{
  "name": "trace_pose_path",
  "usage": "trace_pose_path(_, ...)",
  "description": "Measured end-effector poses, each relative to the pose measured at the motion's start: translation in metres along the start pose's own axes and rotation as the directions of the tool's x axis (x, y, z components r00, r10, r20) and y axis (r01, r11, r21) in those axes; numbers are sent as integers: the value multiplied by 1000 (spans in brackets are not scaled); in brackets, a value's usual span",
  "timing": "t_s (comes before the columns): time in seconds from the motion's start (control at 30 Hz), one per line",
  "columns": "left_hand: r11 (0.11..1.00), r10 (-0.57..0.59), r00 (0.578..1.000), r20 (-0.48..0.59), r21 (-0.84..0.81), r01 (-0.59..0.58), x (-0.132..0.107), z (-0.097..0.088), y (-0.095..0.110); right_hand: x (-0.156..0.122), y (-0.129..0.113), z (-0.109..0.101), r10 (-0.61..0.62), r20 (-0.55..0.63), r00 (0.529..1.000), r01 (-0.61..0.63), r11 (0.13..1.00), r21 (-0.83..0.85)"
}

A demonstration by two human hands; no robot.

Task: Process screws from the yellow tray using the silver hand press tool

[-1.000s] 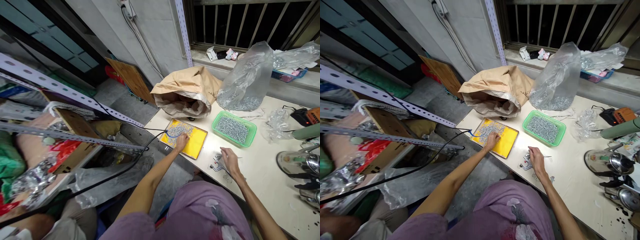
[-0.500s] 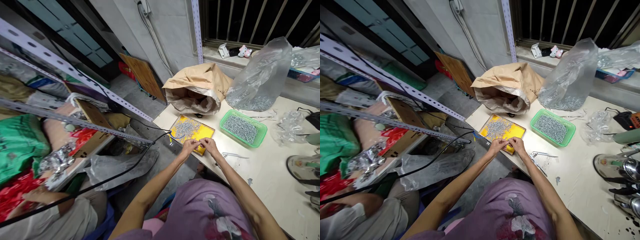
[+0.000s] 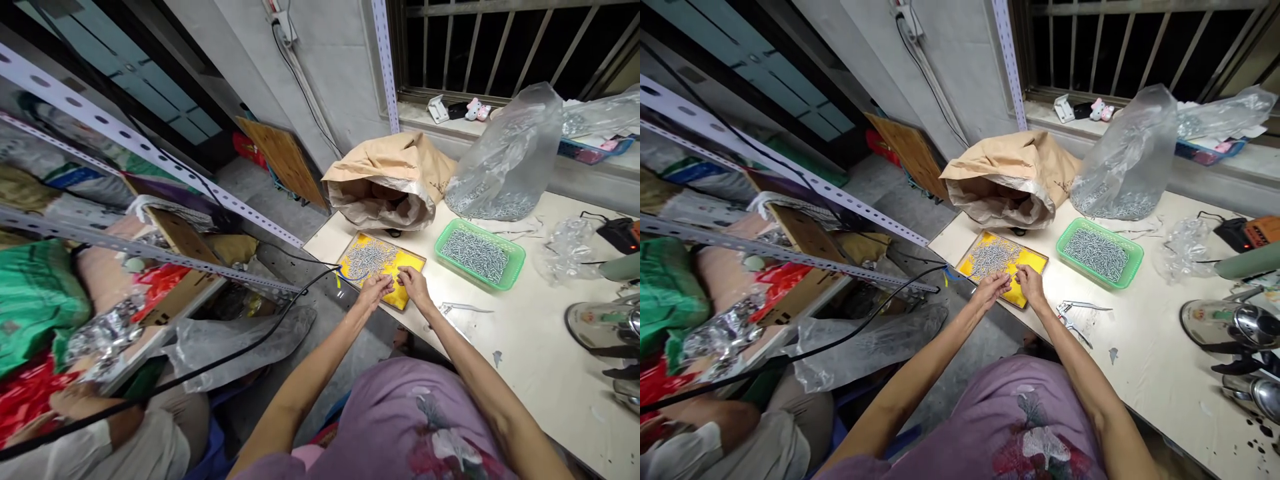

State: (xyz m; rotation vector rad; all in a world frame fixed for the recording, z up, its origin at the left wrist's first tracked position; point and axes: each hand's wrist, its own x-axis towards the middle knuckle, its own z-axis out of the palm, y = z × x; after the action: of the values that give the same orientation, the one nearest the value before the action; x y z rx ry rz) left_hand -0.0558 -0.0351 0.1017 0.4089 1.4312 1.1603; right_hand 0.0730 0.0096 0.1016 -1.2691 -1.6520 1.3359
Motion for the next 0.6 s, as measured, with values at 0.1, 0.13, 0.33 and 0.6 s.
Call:
trace_pose_path(0.1, 997, 16, 999, -35, 73, -14, 3, -1, -3, 0, 10, -22, -75, 13, 997, 76, 981, -177)
trace_pose_path(0.13, 994, 12, 1000, -26, 109, -9, 3, 0, -5, -5, 16, -32, -89, 17, 996, 91, 966, -240)
trace_pose_path(0.33, 946, -197, 971, 138, 287, 151, -5, 29, -44, -81, 65, -101, 15, 45, 999, 16, 784, -621)
trace_pose_path(0.6, 689, -284, 949, 136, 718, 103, -14, 80, -95, -156, 86, -117, 379, 51, 924, -146, 473, -869)
